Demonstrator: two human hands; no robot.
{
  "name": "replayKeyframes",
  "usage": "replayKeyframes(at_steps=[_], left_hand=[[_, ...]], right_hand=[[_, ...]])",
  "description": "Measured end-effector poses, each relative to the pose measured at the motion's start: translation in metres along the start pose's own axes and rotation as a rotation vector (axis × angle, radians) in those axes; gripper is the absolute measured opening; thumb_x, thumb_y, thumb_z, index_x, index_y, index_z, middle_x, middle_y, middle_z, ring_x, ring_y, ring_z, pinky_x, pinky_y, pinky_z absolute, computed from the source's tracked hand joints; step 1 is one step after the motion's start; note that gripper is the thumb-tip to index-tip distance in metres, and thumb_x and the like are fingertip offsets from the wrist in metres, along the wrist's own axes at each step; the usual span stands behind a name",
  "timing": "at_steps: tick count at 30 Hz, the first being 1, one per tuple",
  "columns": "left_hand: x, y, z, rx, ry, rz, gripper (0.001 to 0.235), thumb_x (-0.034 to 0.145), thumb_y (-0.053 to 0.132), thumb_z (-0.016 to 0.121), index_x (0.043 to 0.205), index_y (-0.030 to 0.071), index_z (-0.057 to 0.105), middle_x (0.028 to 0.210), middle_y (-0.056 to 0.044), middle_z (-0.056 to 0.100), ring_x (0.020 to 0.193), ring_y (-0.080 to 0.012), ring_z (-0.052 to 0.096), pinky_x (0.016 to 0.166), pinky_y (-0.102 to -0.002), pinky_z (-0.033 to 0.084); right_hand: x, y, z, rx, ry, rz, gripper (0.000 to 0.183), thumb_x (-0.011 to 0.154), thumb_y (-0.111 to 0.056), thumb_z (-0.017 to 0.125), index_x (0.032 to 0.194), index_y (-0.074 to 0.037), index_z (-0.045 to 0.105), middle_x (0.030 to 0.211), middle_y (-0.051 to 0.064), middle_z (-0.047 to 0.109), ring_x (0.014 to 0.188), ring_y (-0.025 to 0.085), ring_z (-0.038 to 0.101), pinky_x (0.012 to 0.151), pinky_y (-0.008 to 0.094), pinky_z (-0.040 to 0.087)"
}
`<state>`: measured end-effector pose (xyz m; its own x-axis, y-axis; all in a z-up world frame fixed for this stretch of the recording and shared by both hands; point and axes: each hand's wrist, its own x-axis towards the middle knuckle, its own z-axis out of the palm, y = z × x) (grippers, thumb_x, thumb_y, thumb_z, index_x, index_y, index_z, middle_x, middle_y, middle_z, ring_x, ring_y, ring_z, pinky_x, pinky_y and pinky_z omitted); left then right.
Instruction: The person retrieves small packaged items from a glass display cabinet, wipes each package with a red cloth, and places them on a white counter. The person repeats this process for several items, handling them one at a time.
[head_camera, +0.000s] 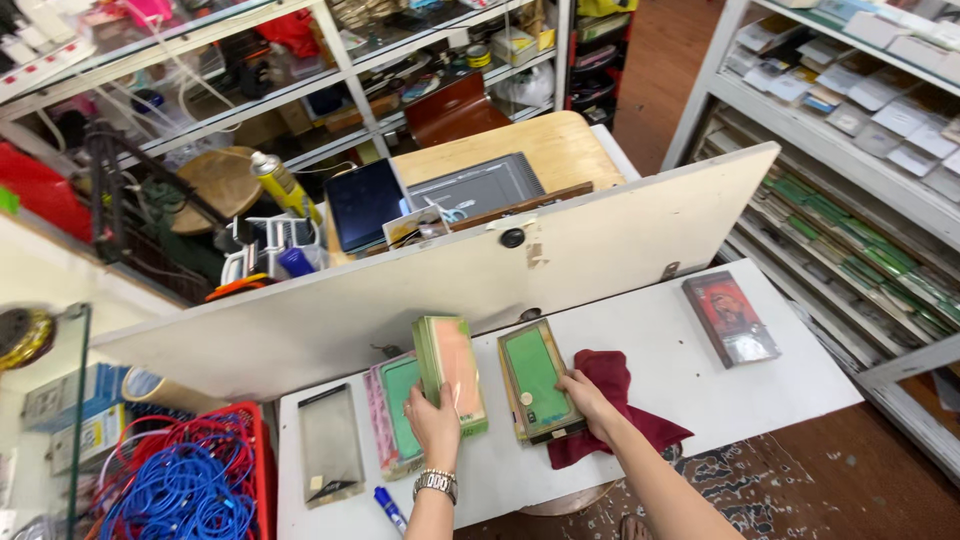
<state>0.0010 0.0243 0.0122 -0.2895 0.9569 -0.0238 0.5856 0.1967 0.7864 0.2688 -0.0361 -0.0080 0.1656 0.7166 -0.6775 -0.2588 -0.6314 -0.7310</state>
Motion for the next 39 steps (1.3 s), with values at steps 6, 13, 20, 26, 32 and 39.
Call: replayKeyframes(at_steps=[6, 13, 20, 26, 32, 39], left_hand=[[0.008, -0.008, -0.067, -0.331, 0.078, -0.097, 0.047, 0.092, 0.026, 0.069, 0.13, 0.0, 0.059, 0.124, -0.019, 0.067, 0.115, -0.0322, 0.064, 0.099, -0.043, 0.047], [0.014, -0.029, -0.068, -0.529, -0.2, -0.276, 0.05, 0.092, 0.026, 0.069, 0.132, -0.004, 0.062, 0.121, -0.02, 0.074, 0.111, -0.0304, 0.071, 0.094, -0.037, 0.053], [0.009, -0.039, -0.015, -0.294, -0.368, -0.169, 0.059, 0.092, 0.034, 0.065, 0.137, -0.005, 0.06, 0.131, -0.023, 0.071, 0.119, -0.031, 0.069, 0.101, -0.037, 0.051], [0.006, -0.045, 0.003, -0.258, -0.327, 0.01, 0.063, 0.093, 0.026, 0.066, 0.145, -0.005, 0.046, 0.142, -0.022, 0.054, 0.123, -0.034, 0.06, 0.1, -0.04, 0.047], [-0.024, 0.004, 0.03, -0.483, -0.616, -0.161, 0.045, 0.098, 0.021, 0.059, 0.136, -0.001, 0.061, 0.118, -0.017, 0.074, 0.1, -0.0244, 0.07, 0.084, -0.039, 0.055], [-0.122, 0.115, 0.073, -0.497, -0.911, -0.051, 0.039, 0.102, 0.021, 0.053, 0.133, -0.001, 0.062, 0.115, -0.014, 0.075, 0.095, -0.0202, 0.071, 0.083, -0.034, 0.056]], right_hand=[[0.026, 0.021, 0.081, -0.019, -0.1, -0.024, 0.061, 0.092, -0.029, 0.057, 0.149, -0.012, 0.045, 0.139, 0.014, 0.06, 0.126, 0.025, 0.057, 0.107, 0.039, 0.045], [0.005, 0.001, 0.118, -0.3, -0.064, -0.249, 0.068, 0.094, -0.039, 0.059, 0.152, -0.005, 0.045, 0.134, 0.015, 0.067, 0.119, 0.024, 0.065, 0.103, 0.037, 0.051], [-0.013, 0.001, 0.102, -0.241, -0.183, -0.113, 0.067, 0.092, -0.031, 0.062, 0.152, -0.006, 0.043, 0.132, 0.016, 0.068, 0.117, 0.023, 0.065, 0.099, 0.035, 0.053], [0.019, 0.027, 0.09, -0.32, -0.033, -0.301, 0.068, 0.095, -0.03, 0.061, 0.154, -0.003, 0.04, 0.139, 0.021, 0.06, 0.126, 0.026, 0.062, 0.106, 0.035, 0.049], [-0.023, 0.02, 0.056, -0.114, 0.048, -0.341, 0.058, 0.097, -0.033, 0.059, 0.149, -0.008, 0.049, 0.138, 0.012, 0.062, 0.122, 0.022, 0.062, 0.1, 0.036, 0.052], [-0.129, -0.007, -0.066, 0.206, 0.16, -0.317, 0.04, 0.104, -0.026, 0.05, 0.14, -0.011, 0.056, 0.123, 0.007, 0.072, 0.104, 0.017, 0.069, 0.091, 0.032, 0.057]])
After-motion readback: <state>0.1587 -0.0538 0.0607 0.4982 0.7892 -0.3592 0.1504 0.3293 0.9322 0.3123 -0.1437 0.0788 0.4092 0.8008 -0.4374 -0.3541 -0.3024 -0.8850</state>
